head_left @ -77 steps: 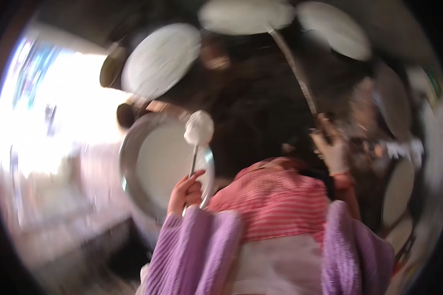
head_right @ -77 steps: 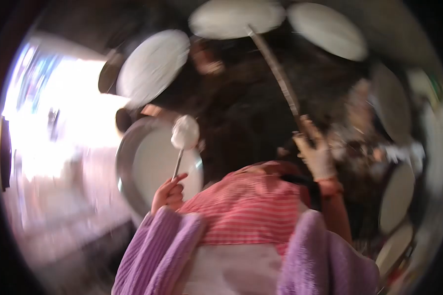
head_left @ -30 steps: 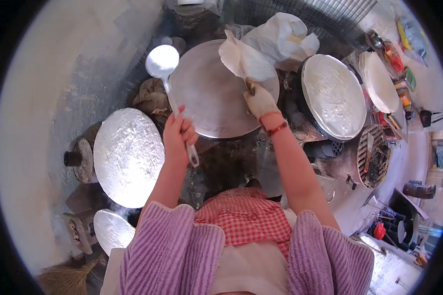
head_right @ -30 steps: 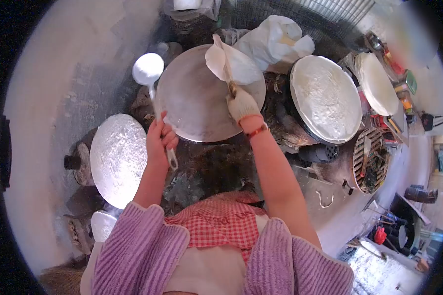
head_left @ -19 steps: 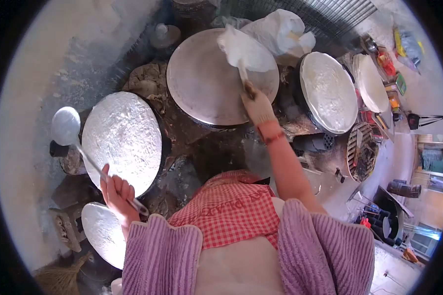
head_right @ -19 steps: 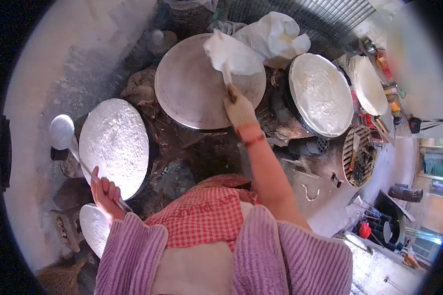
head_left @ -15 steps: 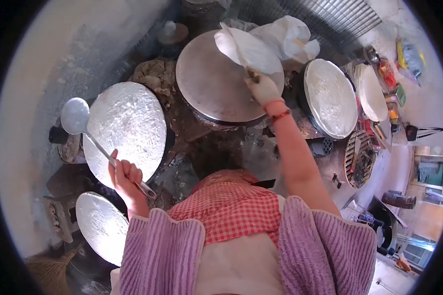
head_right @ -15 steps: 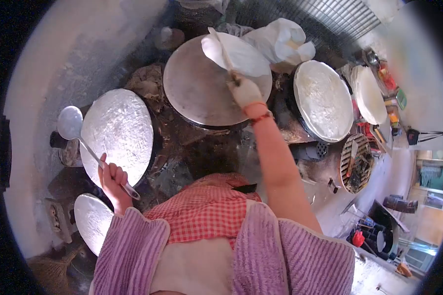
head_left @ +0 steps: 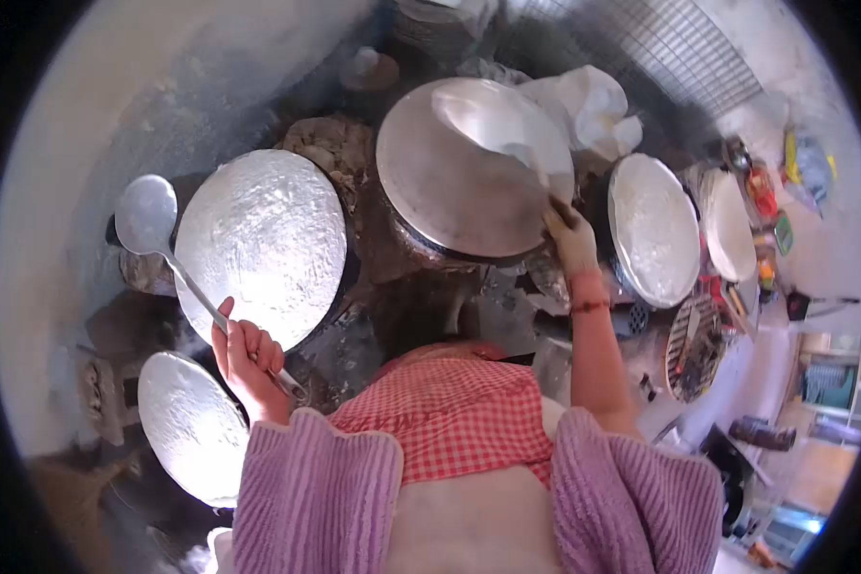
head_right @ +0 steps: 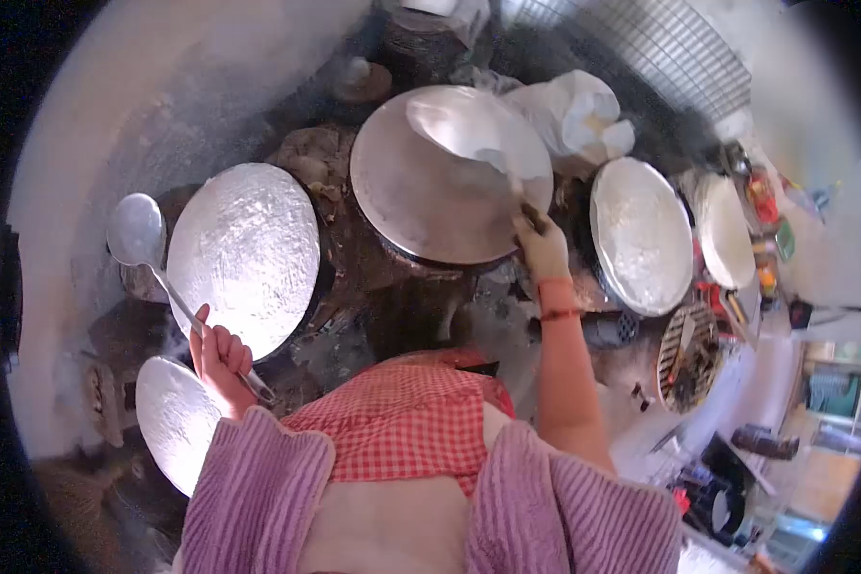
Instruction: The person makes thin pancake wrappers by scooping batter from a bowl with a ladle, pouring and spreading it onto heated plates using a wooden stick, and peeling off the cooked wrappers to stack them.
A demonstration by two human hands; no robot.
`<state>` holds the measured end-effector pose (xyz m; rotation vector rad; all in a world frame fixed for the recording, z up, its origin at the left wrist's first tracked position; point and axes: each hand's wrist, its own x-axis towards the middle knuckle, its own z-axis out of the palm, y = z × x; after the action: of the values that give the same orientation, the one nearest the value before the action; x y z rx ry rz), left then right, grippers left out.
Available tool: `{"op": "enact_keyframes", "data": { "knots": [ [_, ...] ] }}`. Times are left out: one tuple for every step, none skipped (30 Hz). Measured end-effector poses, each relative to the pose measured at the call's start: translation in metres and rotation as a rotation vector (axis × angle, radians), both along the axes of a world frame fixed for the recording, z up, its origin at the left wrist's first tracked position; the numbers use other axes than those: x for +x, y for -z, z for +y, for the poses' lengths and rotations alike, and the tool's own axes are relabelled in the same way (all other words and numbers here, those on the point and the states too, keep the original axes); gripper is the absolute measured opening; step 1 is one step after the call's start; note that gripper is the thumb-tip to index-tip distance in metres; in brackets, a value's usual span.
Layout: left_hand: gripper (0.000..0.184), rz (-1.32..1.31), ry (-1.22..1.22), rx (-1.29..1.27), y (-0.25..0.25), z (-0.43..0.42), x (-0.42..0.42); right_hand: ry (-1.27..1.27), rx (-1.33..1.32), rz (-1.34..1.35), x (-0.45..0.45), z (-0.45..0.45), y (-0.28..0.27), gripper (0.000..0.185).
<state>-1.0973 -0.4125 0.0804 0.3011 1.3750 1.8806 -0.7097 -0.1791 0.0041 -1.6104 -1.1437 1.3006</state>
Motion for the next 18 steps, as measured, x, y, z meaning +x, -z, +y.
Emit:
{"op": "enact_keyframes", "data": {
  "knots": [
    [0.030,0.015,-0.020,0.015,0.001,0.001,0.003,0.042,-0.004,0.092,0.007,0.008,0.025,0.042],
    [0.030,0.033,-0.018,0.008,0.001,-0.002,0.008,0.106,-0.030,0.187,0.012,-0.001,0.046,0.047],
    [0.030,0.053,-0.014,0.010,0.000,-0.002,0.013,0.063,-0.072,0.170,-0.002,-0.005,0.046,0.046],
    [0.030,0.045,-0.028,0.020,0.001,-0.001,0.019,0.011,-0.096,0.151,-0.031,0.001,0.031,0.045],
    [0.030,0.035,-0.040,0.044,0.002,0.001,0.024,-0.038,-0.117,0.134,-0.050,0.005,0.016,0.045],
    [0.030,0.022,-0.048,0.068,0.002,0.003,0.030,-0.117,-0.132,0.111,-0.052,0.005,0.005,0.044],
    [0.030,0.005,-0.057,0.095,0.000,0.006,0.036,-0.197,-0.144,0.083,-0.050,0.005,-0.006,0.043],
    [0.030,-0.014,-0.087,0.102,-0.004,0.010,0.044,-0.279,-0.155,0.049,-0.044,0.006,-0.016,0.042],
    [0.030,-0.017,-0.084,0.118,-0.007,0.015,0.051,-0.247,-0.127,0.047,-0.029,0.005,-0.024,0.042],
    [0.030,-0.019,-0.087,0.127,-0.010,0.016,0.055,-0.218,-0.106,0.046,-0.004,0.000,-0.029,0.042],
    [0.030,-0.019,-0.093,0.126,-0.011,0.014,0.059,-0.195,-0.096,0.048,0.015,0.000,-0.029,0.042],
    [0.030,0.000,-0.115,0.094,-0.012,0.014,0.065,-0.121,-0.107,0.095,0.030,0.012,-0.024,0.042],
    [0.030,0.009,-0.140,0.100,-0.010,0.017,0.073,-0.043,-0.118,0.150,0.042,0.025,-0.015,0.042],
    [0.030,0.025,-0.148,0.088,-0.008,0.017,0.081,0.053,-0.147,0.212,0.050,0.026,-0.001,0.043],
    [0.030,0.041,-0.149,0.065,-0.009,0.014,0.090,-0.051,-0.143,0.201,0.042,0.029,0.009,0.045],
    [0.031,0.028,-0.142,0.076,-0.010,0.014,0.098,-0.160,-0.137,0.186,0.023,0.039,0.015,0.047],
    [0.031,0.002,-0.105,0.115,-0.010,0.013,0.103,-0.276,-0.116,0.166,0.009,0.044,0.016,0.049],
    [0.030,-0.004,-0.133,0.114,-0.014,0.014,0.111,-0.357,-0.166,0.090,0.000,0.041,0.010,0.047]
  ]
}}
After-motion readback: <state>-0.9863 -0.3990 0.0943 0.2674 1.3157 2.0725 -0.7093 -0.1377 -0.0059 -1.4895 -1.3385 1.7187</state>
